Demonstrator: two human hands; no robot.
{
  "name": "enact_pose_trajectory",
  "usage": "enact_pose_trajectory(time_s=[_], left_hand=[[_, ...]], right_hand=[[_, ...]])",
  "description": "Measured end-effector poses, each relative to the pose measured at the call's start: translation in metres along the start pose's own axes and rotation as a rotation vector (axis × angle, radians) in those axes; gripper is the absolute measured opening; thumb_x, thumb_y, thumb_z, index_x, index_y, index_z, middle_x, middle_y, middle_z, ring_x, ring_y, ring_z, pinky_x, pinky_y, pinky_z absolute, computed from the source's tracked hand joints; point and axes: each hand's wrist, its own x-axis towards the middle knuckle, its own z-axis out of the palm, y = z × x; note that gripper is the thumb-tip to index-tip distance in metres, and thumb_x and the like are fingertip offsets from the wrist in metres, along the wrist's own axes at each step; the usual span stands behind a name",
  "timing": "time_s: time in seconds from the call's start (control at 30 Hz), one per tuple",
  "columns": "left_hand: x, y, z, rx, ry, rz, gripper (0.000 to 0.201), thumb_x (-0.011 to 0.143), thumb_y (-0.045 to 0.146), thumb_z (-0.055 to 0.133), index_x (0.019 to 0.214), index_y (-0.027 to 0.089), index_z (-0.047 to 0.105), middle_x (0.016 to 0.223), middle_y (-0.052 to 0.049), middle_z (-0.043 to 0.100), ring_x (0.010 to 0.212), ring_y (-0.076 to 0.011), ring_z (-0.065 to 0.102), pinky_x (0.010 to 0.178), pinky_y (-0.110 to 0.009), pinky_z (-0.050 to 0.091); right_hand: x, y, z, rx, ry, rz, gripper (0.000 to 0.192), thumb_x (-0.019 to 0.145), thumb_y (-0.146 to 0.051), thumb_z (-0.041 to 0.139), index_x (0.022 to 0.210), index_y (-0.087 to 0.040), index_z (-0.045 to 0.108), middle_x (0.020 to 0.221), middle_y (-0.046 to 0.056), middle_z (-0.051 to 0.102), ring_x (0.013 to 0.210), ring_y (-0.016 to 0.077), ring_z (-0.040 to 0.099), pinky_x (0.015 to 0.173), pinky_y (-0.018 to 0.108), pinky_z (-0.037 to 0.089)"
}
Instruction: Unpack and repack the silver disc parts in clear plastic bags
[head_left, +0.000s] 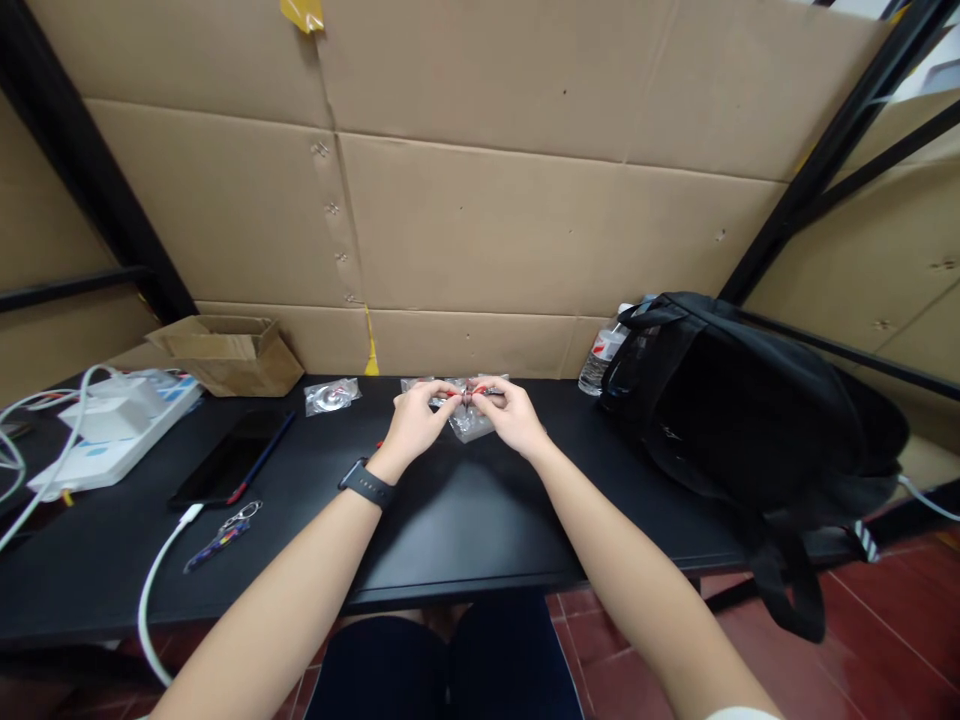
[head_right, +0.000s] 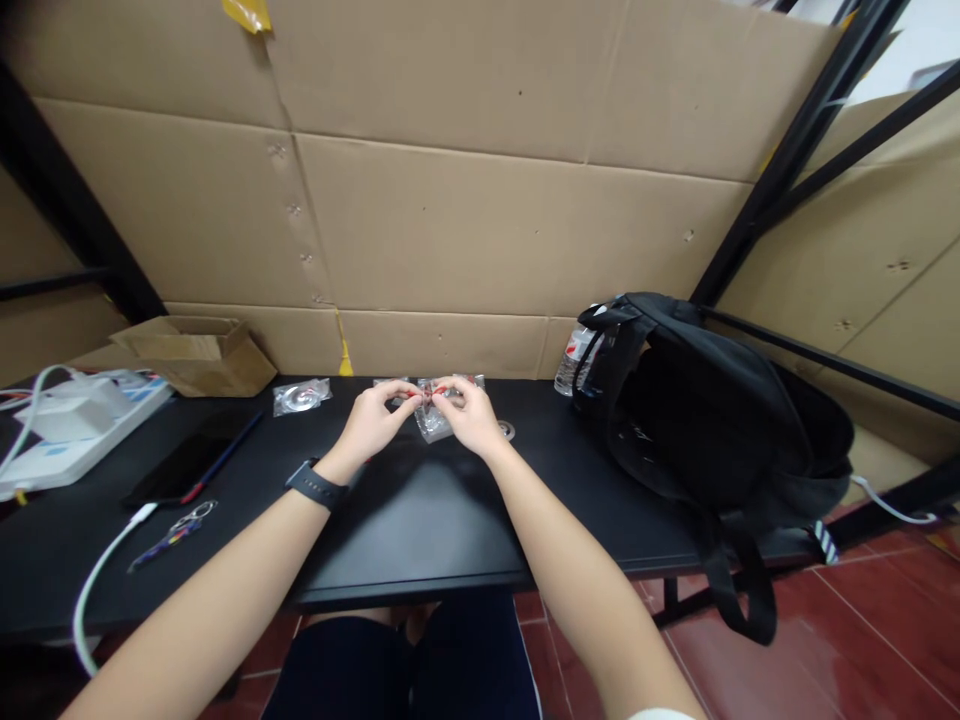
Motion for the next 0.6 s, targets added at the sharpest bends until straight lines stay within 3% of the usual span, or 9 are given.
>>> enact_pose_trajectory(time_s=[0.13, 0.33, 0.47, 0.6], left_hand=[[-0.001, 0.001, 0.001, -0.004, -0.002, 0.003, 0.015, 0.091, 0.035, 0.063, 0.096, 0.025, 0.074, 0.099, -0.001, 0.078, 0.095, -0.0208, 0.071, 0.089, -0.032, 0.053], [-0.001, 0.002, 0.003, -0.029, 0.005, -0.014, 0.017, 0.091, 0.036, 0.063, 0.096, 0.024, 0.074, 0.098, -0.002, 0.078, 0.093, -0.0196, 0.072, 0.089, -0.030, 0.052], [-0.001, 0.003, 0.004, -0.034, -0.005, -0.014, 0.018, 0.090, 0.037, 0.064, 0.098, 0.025, 0.074, 0.100, -0.001, 0.078, 0.093, -0.0195, 0.072, 0.090, -0.030, 0.052], [-0.002, 0.005, 0.005, -0.020, -0.007, -0.009, 0.020, 0.092, 0.038, 0.062, 0.102, 0.025, 0.073, 0.101, -0.001, 0.078, 0.096, -0.0199, 0.071, 0.093, -0.031, 0.050]], right_hand=[[-0.002, -0.006, -0.003, 0.095, -0.037, 0.110, 0.034, 0.080, -0.050, 0.074, 0.093, -0.021, 0.061, 0.123, 0.008, 0.067, 0.081, 0.0183, 0.074, 0.070, 0.032, 0.063], [-0.004, -0.010, -0.007, 0.223, -0.121, 0.164, 0.045, 0.081, -0.041, 0.077, 0.121, -0.028, 0.061, 0.115, 0.004, 0.068, 0.077, 0.0171, 0.074, 0.073, 0.034, 0.065], [-0.002, -0.011, -0.010, 0.257, -0.113, 0.187, 0.040, 0.079, -0.038, 0.079, 0.115, -0.024, 0.070, 0.114, 0.006, 0.070, 0.080, 0.0178, 0.075, 0.079, 0.034, 0.064], [-0.002, -0.013, -0.011, 0.284, -0.104, 0.172, 0.046, 0.076, -0.038, 0.082, 0.118, -0.024, 0.069, 0.117, 0.007, 0.069, 0.082, 0.0186, 0.075, 0.082, 0.036, 0.063]])
